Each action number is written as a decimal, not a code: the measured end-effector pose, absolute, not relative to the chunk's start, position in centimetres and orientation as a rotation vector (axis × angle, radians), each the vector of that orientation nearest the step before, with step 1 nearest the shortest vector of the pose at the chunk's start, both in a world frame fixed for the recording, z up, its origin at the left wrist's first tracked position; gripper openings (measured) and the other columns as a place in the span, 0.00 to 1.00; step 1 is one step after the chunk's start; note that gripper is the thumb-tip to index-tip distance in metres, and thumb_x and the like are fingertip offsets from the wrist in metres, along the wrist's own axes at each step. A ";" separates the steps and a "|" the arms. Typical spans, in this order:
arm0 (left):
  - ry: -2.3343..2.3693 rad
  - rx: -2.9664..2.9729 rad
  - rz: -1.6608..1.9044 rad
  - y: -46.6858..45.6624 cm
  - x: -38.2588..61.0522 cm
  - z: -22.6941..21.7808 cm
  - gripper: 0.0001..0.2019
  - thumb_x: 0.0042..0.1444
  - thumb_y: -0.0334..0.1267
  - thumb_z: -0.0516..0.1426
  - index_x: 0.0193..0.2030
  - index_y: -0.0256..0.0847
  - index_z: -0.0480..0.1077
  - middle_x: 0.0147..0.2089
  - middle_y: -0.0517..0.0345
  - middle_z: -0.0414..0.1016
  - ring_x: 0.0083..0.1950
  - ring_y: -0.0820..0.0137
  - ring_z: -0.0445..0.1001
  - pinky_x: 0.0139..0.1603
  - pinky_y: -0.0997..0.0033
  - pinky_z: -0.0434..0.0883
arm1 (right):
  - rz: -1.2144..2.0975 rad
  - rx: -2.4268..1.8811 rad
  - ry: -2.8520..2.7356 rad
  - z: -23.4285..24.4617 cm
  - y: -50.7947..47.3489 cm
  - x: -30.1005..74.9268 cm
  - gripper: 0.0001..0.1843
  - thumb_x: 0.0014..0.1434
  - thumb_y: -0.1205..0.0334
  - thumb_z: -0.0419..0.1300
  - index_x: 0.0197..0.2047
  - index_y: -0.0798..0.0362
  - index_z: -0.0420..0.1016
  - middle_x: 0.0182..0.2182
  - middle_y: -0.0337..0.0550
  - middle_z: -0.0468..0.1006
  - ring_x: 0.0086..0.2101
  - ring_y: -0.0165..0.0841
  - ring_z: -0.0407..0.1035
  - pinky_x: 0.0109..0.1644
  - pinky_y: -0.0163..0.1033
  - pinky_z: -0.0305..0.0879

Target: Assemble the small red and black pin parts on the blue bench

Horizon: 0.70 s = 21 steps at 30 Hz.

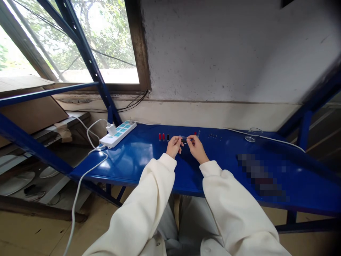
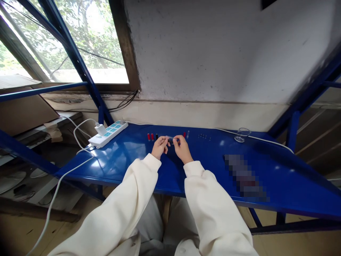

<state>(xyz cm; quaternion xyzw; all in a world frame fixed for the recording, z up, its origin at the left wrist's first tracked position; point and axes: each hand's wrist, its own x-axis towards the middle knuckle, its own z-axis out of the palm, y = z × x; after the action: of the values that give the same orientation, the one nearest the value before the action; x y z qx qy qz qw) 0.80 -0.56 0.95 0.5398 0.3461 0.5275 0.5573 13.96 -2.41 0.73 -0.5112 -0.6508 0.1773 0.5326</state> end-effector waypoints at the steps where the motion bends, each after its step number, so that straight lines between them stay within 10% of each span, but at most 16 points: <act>1: 0.814 1.262 1.254 -0.6 0.8 1.0 0.15 0.49 0.47 0.55 0.35 0.37 0.62 0.21 0.66 0.64 0.10 0.84 0.57 0.10 0.82 0.50 | 0.477 -1.209 -1.579 0.6 -2.3 13.8 0.13 0.56 0.52 0.48 0.36 0.53 0.63 0.31 0.42 0.68 0.28 0.29 0.62 0.31 0.34 0.59; 21: 0.819 1.272 1.357 -0.4 0.7 0.8 0.09 0.51 0.40 0.52 0.38 0.38 0.62 0.18 0.69 0.56 0.14 0.82 0.54 0.17 0.79 0.51 | 0.772 -1.147 -1.740 0.2 -2.4 13.4 0.12 0.50 0.53 0.55 0.30 0.55 0.67 0.25 0.38 0.70 0.24 0.27 0.62 0.30 0.34 0.59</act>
<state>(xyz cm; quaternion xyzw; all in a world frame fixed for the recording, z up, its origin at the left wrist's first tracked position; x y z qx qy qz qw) 0.72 -0.38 0.76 0.5320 0.3425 0.5677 0.5266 13.38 -2.44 0.22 -0.4625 -0.7017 0.3113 0.4437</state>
